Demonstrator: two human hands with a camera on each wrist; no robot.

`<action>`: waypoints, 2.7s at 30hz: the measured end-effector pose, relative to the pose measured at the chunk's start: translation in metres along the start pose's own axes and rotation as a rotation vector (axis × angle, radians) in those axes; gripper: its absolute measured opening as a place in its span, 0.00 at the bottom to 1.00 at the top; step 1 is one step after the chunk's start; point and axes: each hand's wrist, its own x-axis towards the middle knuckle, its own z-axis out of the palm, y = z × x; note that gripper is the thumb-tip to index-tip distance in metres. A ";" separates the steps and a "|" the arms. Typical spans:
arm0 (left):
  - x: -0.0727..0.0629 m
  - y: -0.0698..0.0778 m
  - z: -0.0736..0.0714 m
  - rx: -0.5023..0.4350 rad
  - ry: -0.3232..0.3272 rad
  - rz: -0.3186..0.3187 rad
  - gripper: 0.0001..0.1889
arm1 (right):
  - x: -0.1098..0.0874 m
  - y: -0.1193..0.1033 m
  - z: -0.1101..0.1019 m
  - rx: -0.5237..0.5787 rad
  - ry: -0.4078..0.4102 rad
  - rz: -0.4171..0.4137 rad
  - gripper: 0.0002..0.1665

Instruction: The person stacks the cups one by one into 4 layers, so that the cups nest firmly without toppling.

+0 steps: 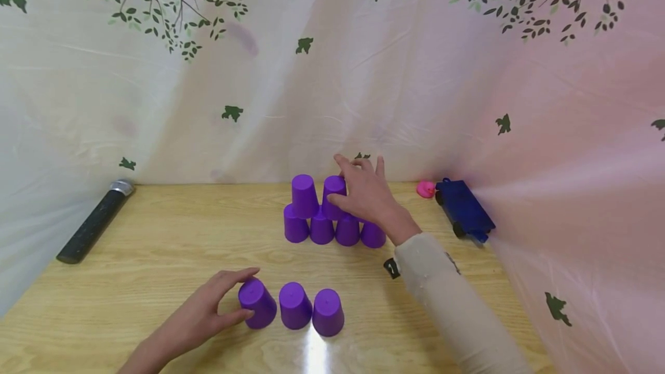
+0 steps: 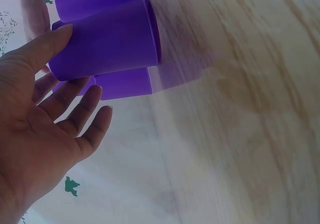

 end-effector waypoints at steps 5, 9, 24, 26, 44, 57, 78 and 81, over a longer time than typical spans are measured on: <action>0.000 0.000 0.001 0.002 -0.001 -0.004 0.36 | 0.001 0.000 0.000 0.009 0.015 -0.006 0.52; 0.000 0.001 0.001 0.004 0.002 -0.012 0.36 | 0.002 0.000 0.000 0.011 0.033 -0.017 0.52; -0.001 0.002 0.002 0.013 0.010 -0.030 0.36 | 0.001 0.001 0.001 0.016 0.030 -0.021 0.52; -0.001 0.002 0.003 0.015 0.013 -0.026 0.36 | 0.001 0.001 0.001 0.020 0.030 -0.023 0.52; -0.001 0.002 0.003 0.012 0.018 -0.029 0.37 | -0.037 0.000 -0.015 -0.003 0.177 -0.113 0.49; 0.005 0.002 -0.002 0.031 0.017 -0.031 0.37 | -0.117 -0.008 0.017 0.204 -0.106 -0.350 0.37; 0.007 0.004 -0.003 0.016 -0.006 -0.072 0.37 | -0.145 -0.009 0.073 0.299 -0.231 -0.318 0.42; 0.007 0.004 -0.002 0.020 0.000 -0.064 0.37 | -0.146 -0.009 0.074 0.287 -0.225 -0.317 0.41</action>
